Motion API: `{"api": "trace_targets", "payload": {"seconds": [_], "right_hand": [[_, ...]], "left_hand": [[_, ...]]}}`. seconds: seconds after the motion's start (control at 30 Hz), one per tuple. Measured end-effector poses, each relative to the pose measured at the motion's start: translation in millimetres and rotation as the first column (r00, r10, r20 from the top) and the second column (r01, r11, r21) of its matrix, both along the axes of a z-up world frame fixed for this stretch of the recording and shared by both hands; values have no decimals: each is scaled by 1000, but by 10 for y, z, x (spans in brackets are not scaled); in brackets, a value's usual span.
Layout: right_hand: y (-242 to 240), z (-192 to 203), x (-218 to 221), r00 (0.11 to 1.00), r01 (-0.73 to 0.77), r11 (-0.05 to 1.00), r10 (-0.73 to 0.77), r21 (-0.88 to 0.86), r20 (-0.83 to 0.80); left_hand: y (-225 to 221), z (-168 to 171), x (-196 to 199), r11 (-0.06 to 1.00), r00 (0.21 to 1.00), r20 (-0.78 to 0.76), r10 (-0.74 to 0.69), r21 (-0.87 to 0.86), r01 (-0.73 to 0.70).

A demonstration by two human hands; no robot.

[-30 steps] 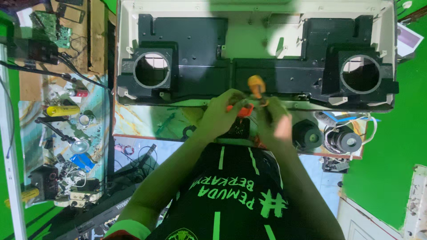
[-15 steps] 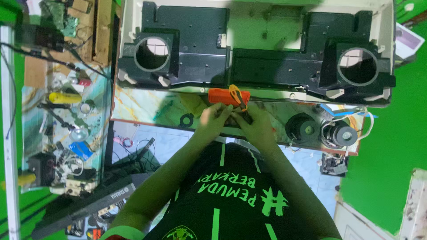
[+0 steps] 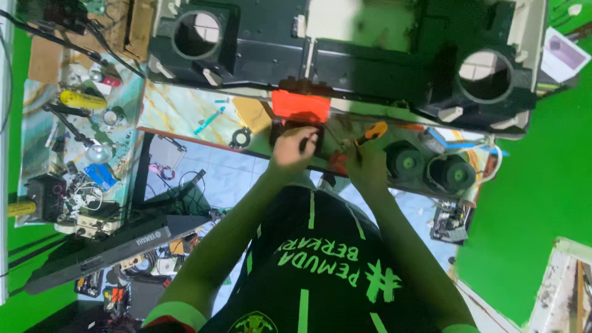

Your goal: The person is using a screwdriver to remove screws from a large plastic electronic housing on a workbench. They handle a small orange container, use pliers to manipulate wires inside the housing, and move various small electronic components by hand.

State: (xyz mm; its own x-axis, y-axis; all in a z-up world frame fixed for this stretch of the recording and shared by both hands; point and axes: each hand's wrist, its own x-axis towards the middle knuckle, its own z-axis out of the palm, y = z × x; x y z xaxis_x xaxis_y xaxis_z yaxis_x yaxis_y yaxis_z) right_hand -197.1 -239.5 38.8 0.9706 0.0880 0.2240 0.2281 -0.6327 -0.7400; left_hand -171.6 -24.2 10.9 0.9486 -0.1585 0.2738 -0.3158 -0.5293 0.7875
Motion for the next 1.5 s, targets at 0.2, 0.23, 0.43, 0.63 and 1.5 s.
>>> {"api": "trace_targets", "payload": {"seconds": [0.2,0.23,0.43,0.63,1.5], "right_hand": [[-294,-93,-43,993,72,988,-84,-135,-86],[-313,-77,-58,995,88,985,-94,-146,-33],[-301,232,111,979,129,989,-138,-71,-150],[-250,393,357,964,118,993,-110,19,-241],[-773,-330,1470,939,15,999,1,42,-345]], "left_hand": [[-281,164,21,945,719,-642,-267,-28,326],[-308,152,46,955,830,-488,-270,-24,297],[-392,127,316,968,967,-57,-248,19,249],[-487,312,510,935,929,-131,-346,30,353],[-833,-187,1488,502,832,-470,-296,665,553]]}}
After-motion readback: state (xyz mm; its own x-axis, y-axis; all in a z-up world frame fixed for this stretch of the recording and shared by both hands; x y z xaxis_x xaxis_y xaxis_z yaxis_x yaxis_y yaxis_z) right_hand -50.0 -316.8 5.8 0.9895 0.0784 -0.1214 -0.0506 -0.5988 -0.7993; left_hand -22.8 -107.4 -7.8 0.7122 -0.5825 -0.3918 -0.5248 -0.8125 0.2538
